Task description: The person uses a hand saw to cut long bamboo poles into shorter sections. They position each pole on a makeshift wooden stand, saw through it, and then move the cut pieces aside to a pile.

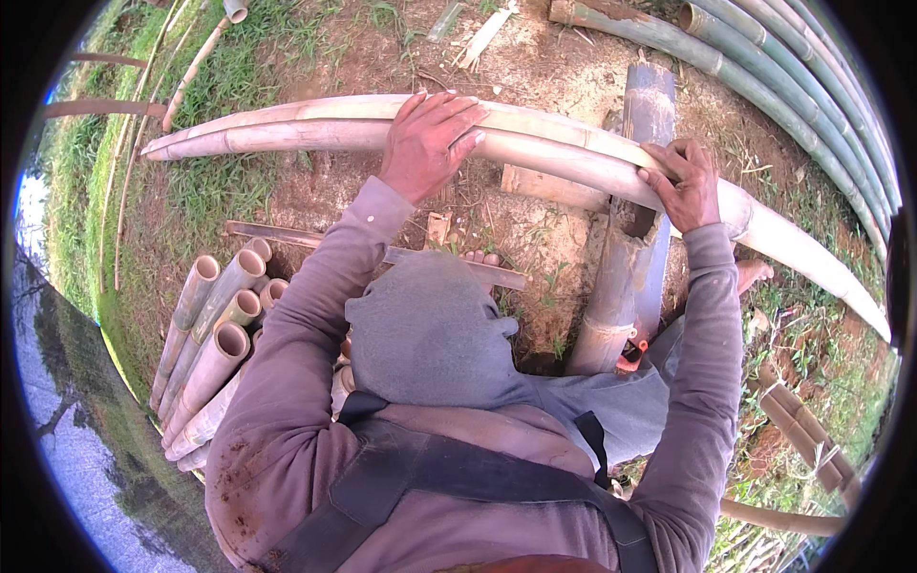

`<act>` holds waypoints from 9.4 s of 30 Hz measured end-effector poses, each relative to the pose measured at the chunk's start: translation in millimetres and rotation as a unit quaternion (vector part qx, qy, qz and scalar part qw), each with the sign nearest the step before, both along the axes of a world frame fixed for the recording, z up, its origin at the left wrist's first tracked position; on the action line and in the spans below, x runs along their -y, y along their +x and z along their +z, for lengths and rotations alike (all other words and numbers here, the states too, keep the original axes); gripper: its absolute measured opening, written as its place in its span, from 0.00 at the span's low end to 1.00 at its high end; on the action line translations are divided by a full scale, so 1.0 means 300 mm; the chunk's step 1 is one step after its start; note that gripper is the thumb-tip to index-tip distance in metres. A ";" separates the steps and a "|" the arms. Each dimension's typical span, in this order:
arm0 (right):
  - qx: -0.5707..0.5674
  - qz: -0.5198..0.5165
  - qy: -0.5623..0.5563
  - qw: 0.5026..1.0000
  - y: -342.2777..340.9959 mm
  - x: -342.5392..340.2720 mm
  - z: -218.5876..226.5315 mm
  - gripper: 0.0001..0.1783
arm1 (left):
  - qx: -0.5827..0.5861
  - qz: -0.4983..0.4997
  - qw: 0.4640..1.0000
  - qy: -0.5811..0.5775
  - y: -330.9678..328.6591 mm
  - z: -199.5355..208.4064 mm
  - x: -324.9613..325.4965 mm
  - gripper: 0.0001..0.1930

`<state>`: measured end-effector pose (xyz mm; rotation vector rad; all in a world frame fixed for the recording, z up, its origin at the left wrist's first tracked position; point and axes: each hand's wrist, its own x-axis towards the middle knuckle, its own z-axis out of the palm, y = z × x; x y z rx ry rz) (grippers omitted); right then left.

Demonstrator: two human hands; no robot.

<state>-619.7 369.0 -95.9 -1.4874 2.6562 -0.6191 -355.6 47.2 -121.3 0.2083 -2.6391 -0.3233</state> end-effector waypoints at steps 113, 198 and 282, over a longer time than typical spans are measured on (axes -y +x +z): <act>0.116 -0.333 -0.444 0.823 0.813 -0.699 0.164 0.22 | 0.114 -0.142 0.964 -0.192 -0.187 0.085 -0.115 0.21; 0.262 -0.339 -0.453 0.782 0.726 -0.526 0.099 0.24 | 0.291 -0.031 0.953 -0.076 -0.330 0.031 -0.250 0.49; 0.158 -0.372 -0.431 0.807 0.951 -0.724 0.054 0.14 | 0.303 -0.035 0.948 -0.091 -0.387 0.039 -0.257 0.52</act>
